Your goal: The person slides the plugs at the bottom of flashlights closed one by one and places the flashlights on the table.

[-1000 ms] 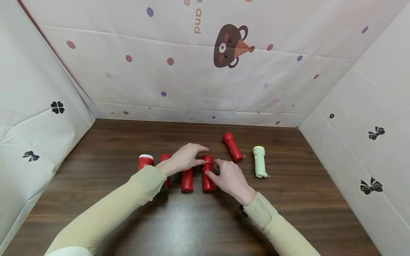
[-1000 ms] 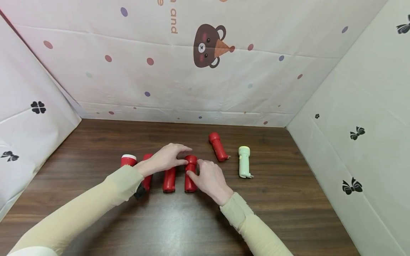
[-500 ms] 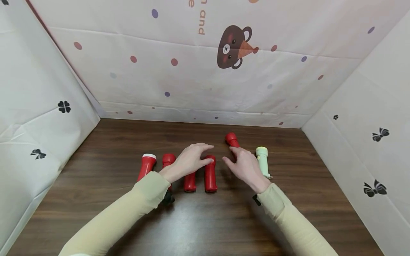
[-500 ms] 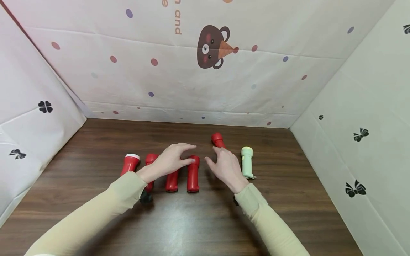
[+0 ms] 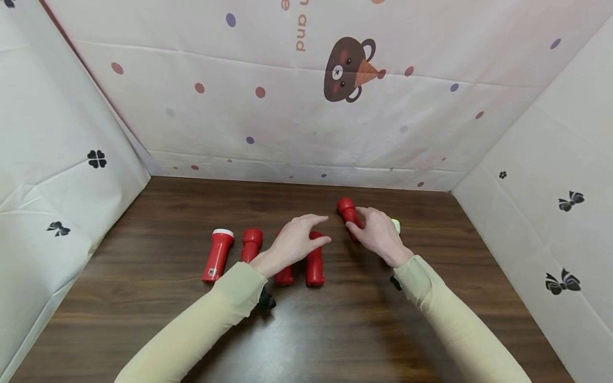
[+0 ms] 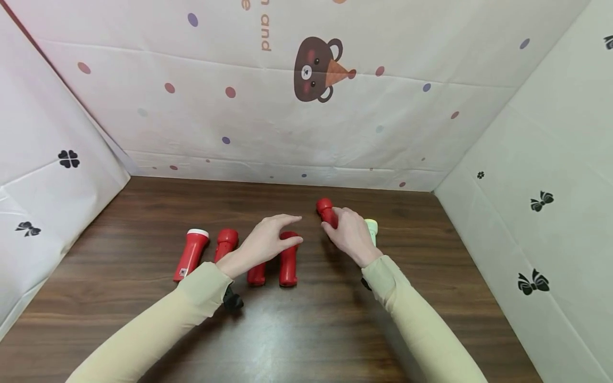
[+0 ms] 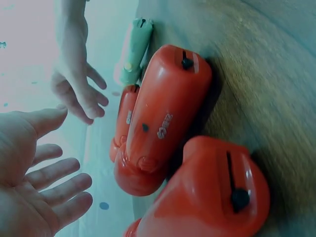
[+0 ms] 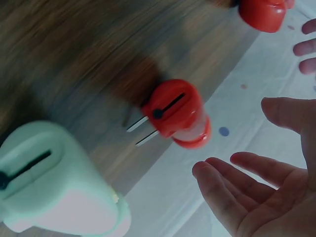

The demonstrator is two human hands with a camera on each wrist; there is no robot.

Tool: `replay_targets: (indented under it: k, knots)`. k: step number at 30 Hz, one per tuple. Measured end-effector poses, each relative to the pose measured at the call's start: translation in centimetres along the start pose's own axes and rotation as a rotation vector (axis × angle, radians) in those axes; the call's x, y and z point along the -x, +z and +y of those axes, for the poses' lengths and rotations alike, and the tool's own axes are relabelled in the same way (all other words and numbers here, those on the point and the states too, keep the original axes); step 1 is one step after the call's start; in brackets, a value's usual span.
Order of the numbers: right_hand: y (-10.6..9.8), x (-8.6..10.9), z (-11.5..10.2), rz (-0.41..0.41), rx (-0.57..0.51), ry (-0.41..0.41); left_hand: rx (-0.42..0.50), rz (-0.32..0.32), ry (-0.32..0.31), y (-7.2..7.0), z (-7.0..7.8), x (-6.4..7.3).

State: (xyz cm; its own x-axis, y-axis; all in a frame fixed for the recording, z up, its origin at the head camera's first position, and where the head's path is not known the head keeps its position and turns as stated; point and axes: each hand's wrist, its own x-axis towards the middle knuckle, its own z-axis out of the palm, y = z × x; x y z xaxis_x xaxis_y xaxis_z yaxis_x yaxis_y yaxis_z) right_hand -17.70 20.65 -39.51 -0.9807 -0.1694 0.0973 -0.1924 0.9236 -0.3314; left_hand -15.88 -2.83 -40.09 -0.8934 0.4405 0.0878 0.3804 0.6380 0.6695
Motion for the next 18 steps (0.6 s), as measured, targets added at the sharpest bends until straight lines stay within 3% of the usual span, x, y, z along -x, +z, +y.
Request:
replay_targets:
  k: [18]
  knots:
    - [1.0, -3.2, 1.4, -0.113, 0.006, 0.026, 0.021, 0.024, -0.044, 1.7, 1.2, -0.8]
